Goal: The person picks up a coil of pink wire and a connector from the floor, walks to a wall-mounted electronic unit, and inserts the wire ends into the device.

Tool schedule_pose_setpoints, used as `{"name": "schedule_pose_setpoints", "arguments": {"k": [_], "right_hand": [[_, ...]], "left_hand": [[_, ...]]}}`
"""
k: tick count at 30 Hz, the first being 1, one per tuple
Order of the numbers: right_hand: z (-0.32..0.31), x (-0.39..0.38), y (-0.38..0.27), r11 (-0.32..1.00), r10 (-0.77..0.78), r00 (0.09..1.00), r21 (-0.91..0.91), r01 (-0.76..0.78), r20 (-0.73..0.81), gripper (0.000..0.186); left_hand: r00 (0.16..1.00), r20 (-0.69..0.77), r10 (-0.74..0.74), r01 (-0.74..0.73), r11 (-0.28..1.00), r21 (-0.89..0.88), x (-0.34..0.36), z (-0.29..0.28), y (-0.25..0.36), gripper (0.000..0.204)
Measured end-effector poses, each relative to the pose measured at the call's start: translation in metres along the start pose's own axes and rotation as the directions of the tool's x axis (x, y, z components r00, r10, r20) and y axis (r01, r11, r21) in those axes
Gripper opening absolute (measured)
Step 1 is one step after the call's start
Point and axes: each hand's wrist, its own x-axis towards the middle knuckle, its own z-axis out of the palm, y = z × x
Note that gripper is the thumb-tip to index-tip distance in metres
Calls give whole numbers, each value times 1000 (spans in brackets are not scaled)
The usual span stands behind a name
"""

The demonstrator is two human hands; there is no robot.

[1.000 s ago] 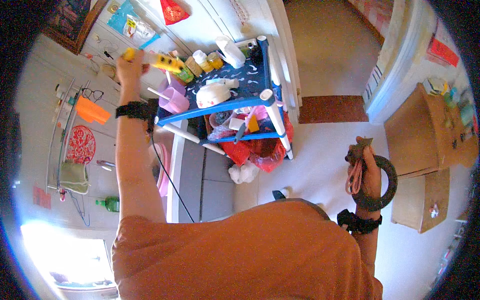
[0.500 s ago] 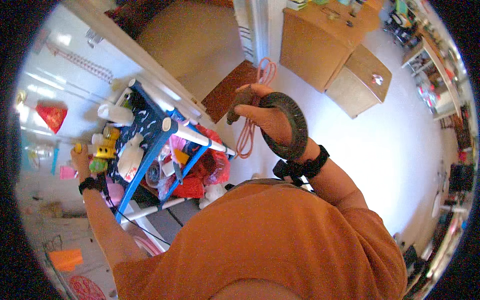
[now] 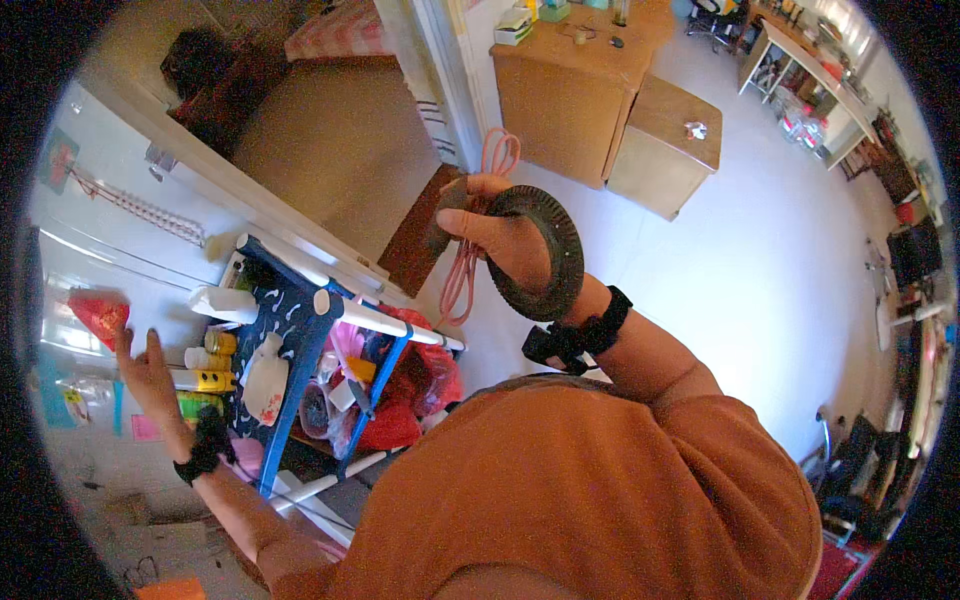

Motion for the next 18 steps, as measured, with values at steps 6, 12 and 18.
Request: {"name": "schedule_pose_setpoints", "arguments": {"k": [6, 12, 18], "right_hand": [[-41, -6, -1, 997, -16, 997, 71, 21, -78, 14], [-109, -53, -23, 993, -111, 974, -63, 101, -198, 19], [-218, -126, -66, 992, -97, 876, -112, 50, -472, 22]], "left_hand": [[767, 421, 484, -51, 700, -712, -80, 91, 241, 48], [618, 313, 721, -166, 508, -845, -142, 158, 377, 42], [452, 362, 815, 42, 386, -922, -191, 183, 498, 24]]}}
